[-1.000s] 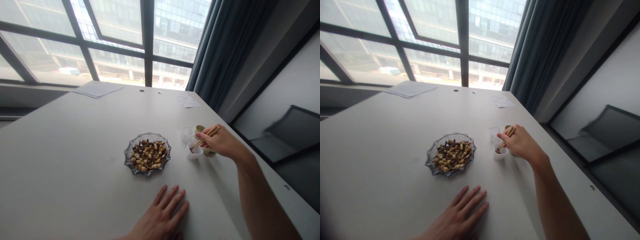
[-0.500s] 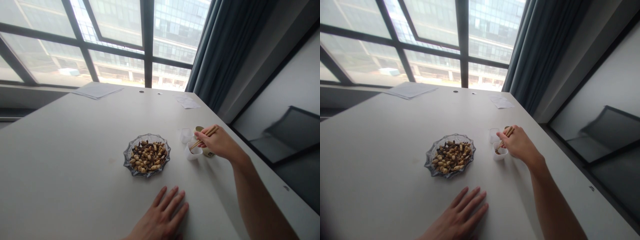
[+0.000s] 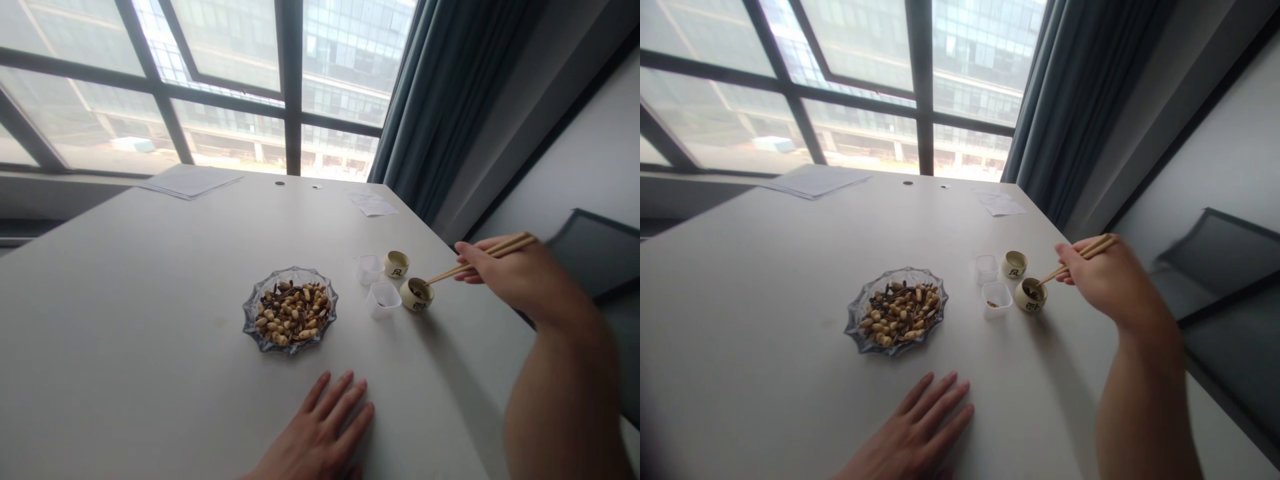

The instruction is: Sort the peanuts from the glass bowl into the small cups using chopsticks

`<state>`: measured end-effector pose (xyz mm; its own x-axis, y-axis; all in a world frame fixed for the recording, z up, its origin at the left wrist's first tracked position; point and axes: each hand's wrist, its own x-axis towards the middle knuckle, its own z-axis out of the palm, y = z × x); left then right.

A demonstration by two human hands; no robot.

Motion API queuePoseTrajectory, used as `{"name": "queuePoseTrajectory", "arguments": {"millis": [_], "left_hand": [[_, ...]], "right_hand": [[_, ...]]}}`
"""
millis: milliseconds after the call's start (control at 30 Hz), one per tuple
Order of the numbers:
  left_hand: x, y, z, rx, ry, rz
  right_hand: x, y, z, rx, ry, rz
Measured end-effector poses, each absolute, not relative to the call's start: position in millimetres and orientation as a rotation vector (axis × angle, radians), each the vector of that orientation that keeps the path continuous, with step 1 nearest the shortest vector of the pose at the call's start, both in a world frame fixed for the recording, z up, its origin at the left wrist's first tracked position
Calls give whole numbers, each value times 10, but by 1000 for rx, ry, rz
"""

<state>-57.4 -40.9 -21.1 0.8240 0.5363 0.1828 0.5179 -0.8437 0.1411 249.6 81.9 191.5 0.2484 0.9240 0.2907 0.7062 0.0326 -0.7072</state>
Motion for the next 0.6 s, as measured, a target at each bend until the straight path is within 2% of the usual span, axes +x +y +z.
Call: {"name": "queuePoseTrajectory", "arguments": {"millis": [167, 433, 500, 600], "left_hand": [[-579, -399, -215, 2900, 842, 351], [-581, -417, -219, 2820, 856, 341], [-577, -431, -223, 2820, 856, 340], [-576, -444, -243, 2845, 857, 337]], "right_hand": [[2402, 1131, 1670, -1728, -1539, 506], [2108, 820, 1880, -1576, -1526, 230], [1854, 736, 1841, -1370, -1540, 305], [1417, 689, 1617, -1088, -1673, 627]]}}
